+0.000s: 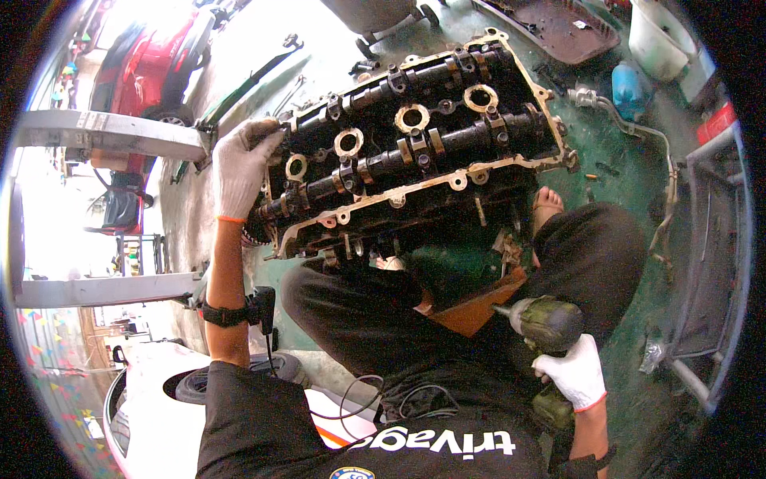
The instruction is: The person uses a cordless impact wrench to tighten bolts on an engine cylinder head resting on their lap. They repeatedly position the tool, tighten fasteners, and remove the tool to move to the next bolt across the head surface.
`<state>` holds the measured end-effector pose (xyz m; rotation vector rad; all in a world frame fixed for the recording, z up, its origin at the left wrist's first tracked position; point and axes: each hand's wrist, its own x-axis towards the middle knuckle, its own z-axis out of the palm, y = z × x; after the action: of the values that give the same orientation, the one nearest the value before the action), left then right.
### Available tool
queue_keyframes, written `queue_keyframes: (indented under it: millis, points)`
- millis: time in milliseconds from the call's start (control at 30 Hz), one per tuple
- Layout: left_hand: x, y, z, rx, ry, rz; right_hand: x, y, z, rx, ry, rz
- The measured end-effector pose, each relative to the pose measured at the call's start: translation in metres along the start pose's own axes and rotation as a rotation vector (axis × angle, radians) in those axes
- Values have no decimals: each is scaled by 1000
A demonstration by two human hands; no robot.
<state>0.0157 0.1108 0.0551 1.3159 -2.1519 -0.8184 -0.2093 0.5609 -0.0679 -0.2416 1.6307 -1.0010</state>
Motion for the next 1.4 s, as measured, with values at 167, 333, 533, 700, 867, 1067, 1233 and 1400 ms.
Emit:
queue_keyframes:
  millis: [167, 333, 533, 700, 867, 1067, 1233, 1400]
  points:
    - [-2, 0, 7, 427, 25, 239, 1, 0, 0, 43, -10, -19]
    - [-8, -6, 16, 496, 96, 126, 2, 2, -3, -68, -31, 13]
    - [-14, -12, 13, -38, 188, 67, 3, 3, -2, -73, 0, 12]
    - [-15, -9, 18, -167, 269, 18, 3, 4, 0, -85, -11, 0]
    - [5, -10, 19, -52, 352, 201, 4, 1, 2, -94, -30, 0]
    - [5, -14, 21, 669, 323, 314, 4, -3, 3, -53, -19, 16]
    - [8, -8, 10, 954, 257, 334, 4, 1, 1, -41, -28, 20]
    - [5, -22, 11, 865, 176, 140, 1, 2, -1, -5, -44, -2]
